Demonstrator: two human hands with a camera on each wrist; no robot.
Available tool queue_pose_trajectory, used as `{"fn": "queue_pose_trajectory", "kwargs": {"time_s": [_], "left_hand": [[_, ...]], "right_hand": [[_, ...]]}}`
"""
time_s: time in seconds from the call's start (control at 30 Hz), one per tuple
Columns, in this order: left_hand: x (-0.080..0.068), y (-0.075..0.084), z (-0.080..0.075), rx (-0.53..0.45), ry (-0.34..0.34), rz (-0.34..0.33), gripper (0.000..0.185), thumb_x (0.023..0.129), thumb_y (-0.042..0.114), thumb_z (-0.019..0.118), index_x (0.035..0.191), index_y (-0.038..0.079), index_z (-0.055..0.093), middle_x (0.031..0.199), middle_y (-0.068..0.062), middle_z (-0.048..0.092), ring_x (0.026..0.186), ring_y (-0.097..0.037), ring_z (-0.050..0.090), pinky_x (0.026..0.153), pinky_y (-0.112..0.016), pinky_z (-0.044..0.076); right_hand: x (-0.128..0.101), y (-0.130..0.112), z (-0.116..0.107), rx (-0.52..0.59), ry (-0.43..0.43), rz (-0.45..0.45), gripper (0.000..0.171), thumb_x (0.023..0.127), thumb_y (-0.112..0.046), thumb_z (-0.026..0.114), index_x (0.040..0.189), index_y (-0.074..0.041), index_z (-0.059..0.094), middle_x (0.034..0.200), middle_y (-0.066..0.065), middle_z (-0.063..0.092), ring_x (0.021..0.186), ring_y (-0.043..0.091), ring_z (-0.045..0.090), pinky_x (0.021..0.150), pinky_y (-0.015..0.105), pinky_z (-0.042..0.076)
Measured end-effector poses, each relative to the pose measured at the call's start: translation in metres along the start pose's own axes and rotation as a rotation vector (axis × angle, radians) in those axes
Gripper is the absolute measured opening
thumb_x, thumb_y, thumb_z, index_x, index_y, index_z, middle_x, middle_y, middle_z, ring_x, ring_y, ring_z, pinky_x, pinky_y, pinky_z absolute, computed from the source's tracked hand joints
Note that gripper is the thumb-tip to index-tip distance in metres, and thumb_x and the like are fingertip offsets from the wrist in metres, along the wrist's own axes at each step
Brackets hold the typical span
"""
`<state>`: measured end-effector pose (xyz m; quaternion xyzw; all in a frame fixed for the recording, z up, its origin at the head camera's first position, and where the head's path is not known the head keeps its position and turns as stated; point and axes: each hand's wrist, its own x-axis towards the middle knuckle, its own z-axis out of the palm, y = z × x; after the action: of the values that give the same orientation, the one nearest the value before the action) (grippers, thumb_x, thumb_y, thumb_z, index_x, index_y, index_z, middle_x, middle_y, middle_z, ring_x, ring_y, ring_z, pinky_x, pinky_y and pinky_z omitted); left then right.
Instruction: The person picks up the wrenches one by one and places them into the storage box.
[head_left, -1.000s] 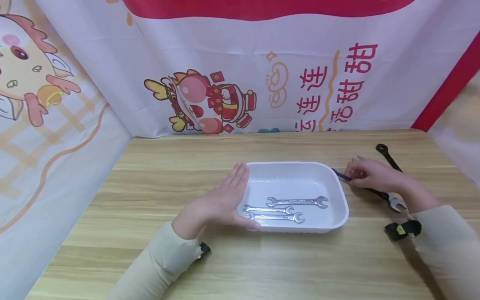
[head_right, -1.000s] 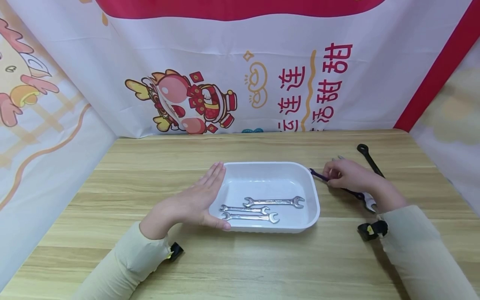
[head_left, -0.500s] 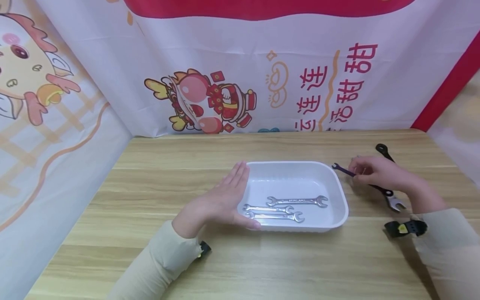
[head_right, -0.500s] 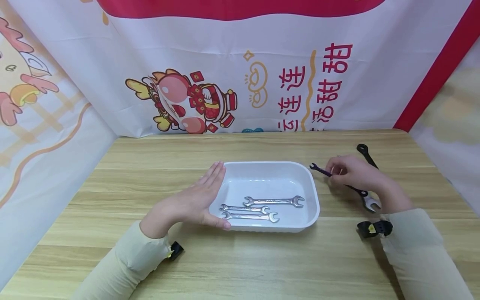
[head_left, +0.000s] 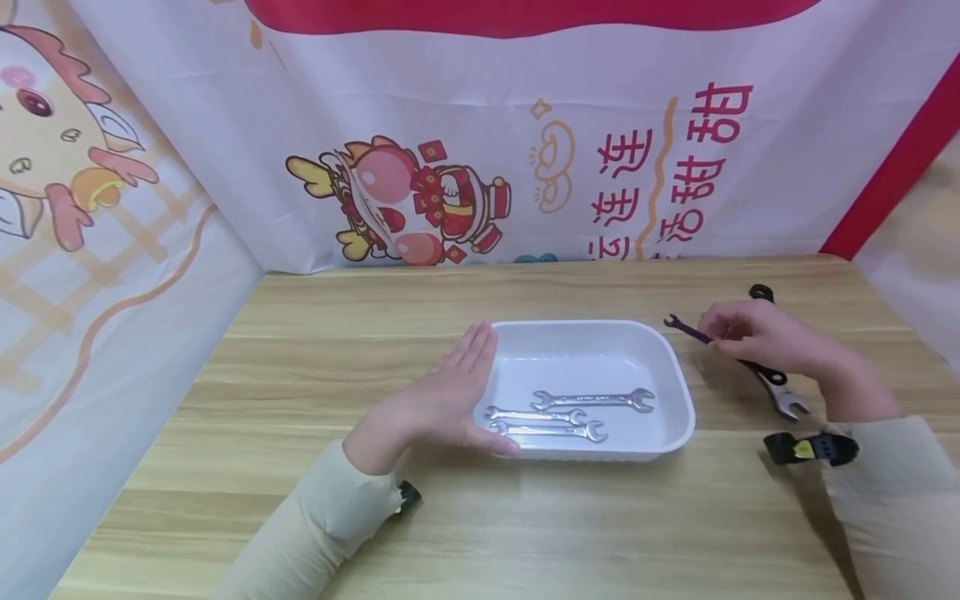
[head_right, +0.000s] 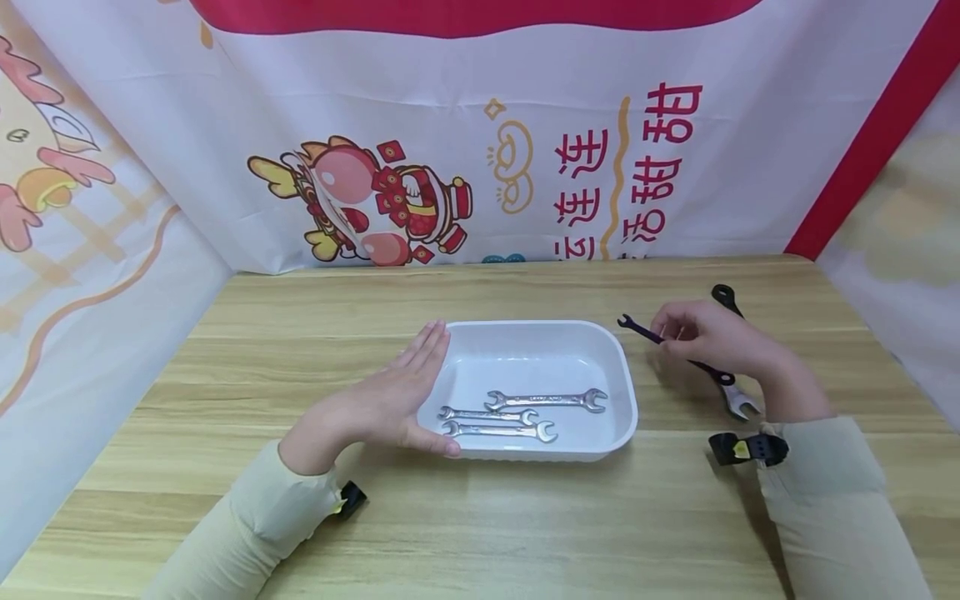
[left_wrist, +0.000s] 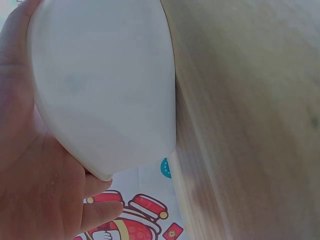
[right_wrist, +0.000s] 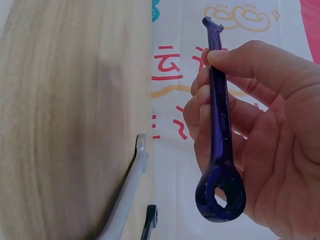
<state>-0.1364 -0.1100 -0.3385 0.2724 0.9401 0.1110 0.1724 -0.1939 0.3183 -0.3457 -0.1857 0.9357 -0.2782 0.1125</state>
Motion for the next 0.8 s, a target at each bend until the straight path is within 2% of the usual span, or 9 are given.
{"fn": "queue_pose_trajectory", "kwargs": {"time_s": [0.3,0.8], "left_hand": [[0.001,-0.001,0.001,0.005,-0.004,-0.001,0.141,0.066,0.086,0.064,0.159,0.008,-0.008,0.166,-0.003,-0.021,0.154,-0.019,-0.018,0.126,-0.04,0.005],[0.001,-0.001,0.0,0.009,-0.01,-0.006,0.141,0.066,0.085,0.065,0.159,0.009,-0.009,0.166,-0.003,-0.021,0.154,-0.019,-0.018,0.126,-0.04,0.004]], "right_hand": [[0.0,-0.008,-0.004,0.004,0.004,0.006,0.018,0.093,-0.006,0.067,0.111,-0.006,0.067,0.095,0.007,0.068,0.08,0.014,0.056,0.069,0.023,0.052],[-0.004,-0.028,-0.004,-0.007,0.026,-0.065,0.019,0.091,-0.007,0.07,0.11,-0.01,0.068,0.099,0.005,0.07,0.083,0.011,0.058,0.073,0.021,0.053]]}}
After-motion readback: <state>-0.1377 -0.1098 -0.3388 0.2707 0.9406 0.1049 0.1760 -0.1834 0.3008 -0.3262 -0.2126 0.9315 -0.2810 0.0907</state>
